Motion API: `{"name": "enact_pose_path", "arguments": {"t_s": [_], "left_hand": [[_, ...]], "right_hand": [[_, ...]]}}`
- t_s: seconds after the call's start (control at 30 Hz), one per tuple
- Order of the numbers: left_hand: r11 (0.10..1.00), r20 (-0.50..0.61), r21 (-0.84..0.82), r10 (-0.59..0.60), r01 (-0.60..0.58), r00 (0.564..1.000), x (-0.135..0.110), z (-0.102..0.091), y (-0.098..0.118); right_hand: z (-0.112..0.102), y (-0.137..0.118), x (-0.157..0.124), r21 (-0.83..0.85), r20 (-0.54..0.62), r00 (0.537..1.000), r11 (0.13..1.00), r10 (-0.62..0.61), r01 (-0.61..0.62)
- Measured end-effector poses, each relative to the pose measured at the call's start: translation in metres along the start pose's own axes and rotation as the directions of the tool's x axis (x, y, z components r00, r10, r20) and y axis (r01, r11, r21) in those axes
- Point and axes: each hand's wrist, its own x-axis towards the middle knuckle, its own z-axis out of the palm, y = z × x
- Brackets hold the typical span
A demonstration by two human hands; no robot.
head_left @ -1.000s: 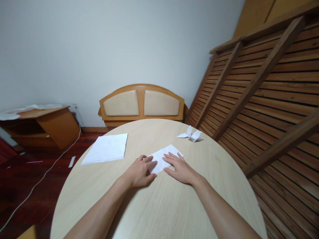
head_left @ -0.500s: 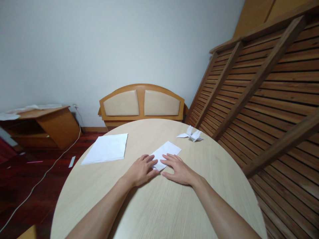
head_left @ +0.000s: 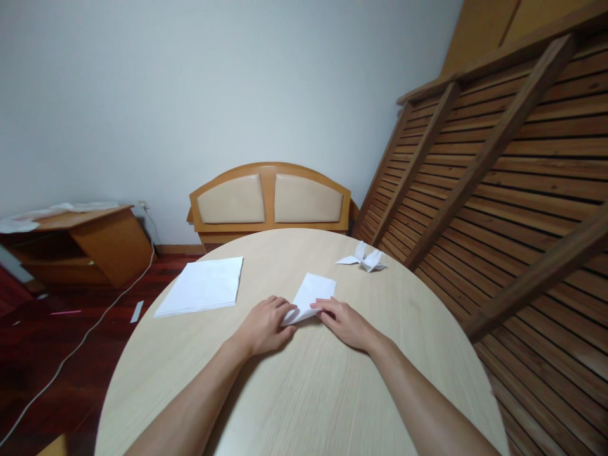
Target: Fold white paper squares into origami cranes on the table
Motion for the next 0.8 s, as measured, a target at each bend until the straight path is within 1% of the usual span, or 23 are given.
{"name": "enact_pose_path", "arguments": {"t_s": [0.1,0.2,0.27,0.33,0.4,0.47,0.57,0.67,0.73,0.8], "left_hand": [[0.994,-0.028,-0.089,0.063,-0.066,0.998,0.001,0.006,-0.009],[0.980,-0.059,-0.167,0.099,-0.108,0.993,0.003,0.010,-0.012],[0.974,-0.061,-0.208,0.080,-0.091,0.995,0.005,0.010,-0.009],[0.970,-0.050,-0.241,0.029,-0.040,0.998,0.006,0.009,-0.005],[0.965,-0.045,-0.261,-0.042,0.029,0.998,0.008,0.010,-0.002],[0.959,-0.064,-0.262,-0.125,0.105,0.990,0.009,0.013,-0.002],[0.939,-0.123,-0.281,-0.239,0.197,0.963,0.010,0.022,-0.005],[0.900,-0.155,-0.360,-0.316,0.245,0.936,0.009,0.031,-0.010],[0.910,-0.185,-0.338,-0.316,0.241,0.931,0.008,0.036,-0.012],[0.944,-0.232,-0.266,-0.260,0.196,0.937,0.007,0.038,-0.013]], "right_hand": [[-0.004,0.001,-0.002,0.076,-0.020,0.998,0.996,0.055,-0.053],[-0.002,0.005,-0.002,0.158,-0.054,0.995,0.985,0.080,-0.071],[0.000,0.007,-0.001,0.229,-0.076,0.994,0.972,0.076,-0.057],[0.002,0.008,0.000,0.267,-0.105,0.991,0.962,0.088,-0.057],[0.005,0.009,0.002,0.250,-0.139,0.984,0.965,0.114,-0.076],[0.008,0.011,0.003,0.193,-0.173,0.976,0.976,0.135,-0.100],[0.012,0.016,0.005,0.111,-0.220,0.966,0.988,0.134,-0.112],[0.016,0.022,0.007,0.062,-0.252,0.960,0.992,0.125,-0.113],[0.018,0.025,0.007,0.033,-0.259,0.959,0.993,0.117,-0.112],[0.018,0.026,0.006,-0.003,-0.256,0.961,0.995,0.100,-0.105]]}}
